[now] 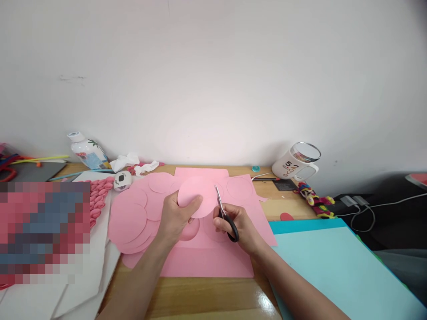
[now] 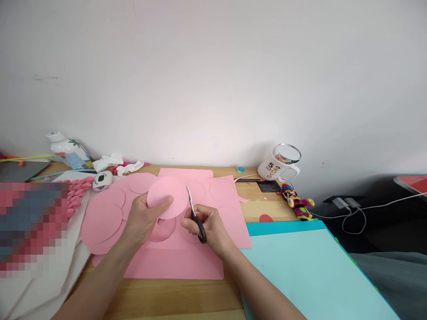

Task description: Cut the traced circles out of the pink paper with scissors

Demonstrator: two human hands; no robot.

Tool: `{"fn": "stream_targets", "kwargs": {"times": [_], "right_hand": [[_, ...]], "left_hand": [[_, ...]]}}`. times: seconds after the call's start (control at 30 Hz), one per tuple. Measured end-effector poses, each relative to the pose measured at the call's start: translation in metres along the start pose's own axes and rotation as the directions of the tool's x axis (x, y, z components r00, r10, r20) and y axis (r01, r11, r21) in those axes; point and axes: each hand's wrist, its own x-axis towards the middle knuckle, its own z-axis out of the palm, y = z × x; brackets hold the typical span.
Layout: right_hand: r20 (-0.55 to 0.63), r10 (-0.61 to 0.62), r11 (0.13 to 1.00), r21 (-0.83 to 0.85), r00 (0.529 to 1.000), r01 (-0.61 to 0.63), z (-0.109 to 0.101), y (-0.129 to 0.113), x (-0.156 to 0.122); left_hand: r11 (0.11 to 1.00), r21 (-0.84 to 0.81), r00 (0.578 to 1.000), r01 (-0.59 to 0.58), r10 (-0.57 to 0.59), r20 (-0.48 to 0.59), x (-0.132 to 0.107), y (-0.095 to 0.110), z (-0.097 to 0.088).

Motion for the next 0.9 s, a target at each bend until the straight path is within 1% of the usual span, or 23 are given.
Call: {"fn": "stream_targets", "kwargs": {"times": [0.4,0.47,0.57,0.73,0.83,0.9], "right_hand": [[0.004,0.020,0.999,0.043,1.000,-0.020,0.0000,0.0010,-0.0013],[-0.012,0.026,0.999,0.030,1.000,-0.025,0.0001,0.0016,-0.0013],[-0.073,0.020,1.000,0.020,0.997,-0.018,0.0002,0.0016,-0.0013],[-0.135,0.006,0.997,0.077,0.991,0.004,0.0013,0.0003,-0.0005],[-0.155,-0.013,0.994,0.103,0.988,0.029,0.0027,-0.0014,-0.0001],[-0.189,-0.041,0.993,0.098,0.981,0.060,0.0032,-0.0029,-0.0001]], "left_hand": [[1.000,-0.003,1.000,-0.028,0.028,-0.014,0.0025,-0.0035,-0.0004],[1.000,-0.009,0.999,-0.027,0.027,-0.020,0.0022,-0.0032,-0.0002],[0.997,-0.068,0.999,-0.023,0.021,-0.027,0.0021,-0.0018,0.0003],[0.977,-0.214,0.999,0.024,-0.032,-0.035,0.0035,0.0009,0.0026],[0.963,-0.263,0.999,0.054,-0.050,0.023,0.0026,0.0009,0.0050],[0.965,-0.247,0.994,0.086,-0.066,0.088,0.0008,0.0003,0.0067]]}}
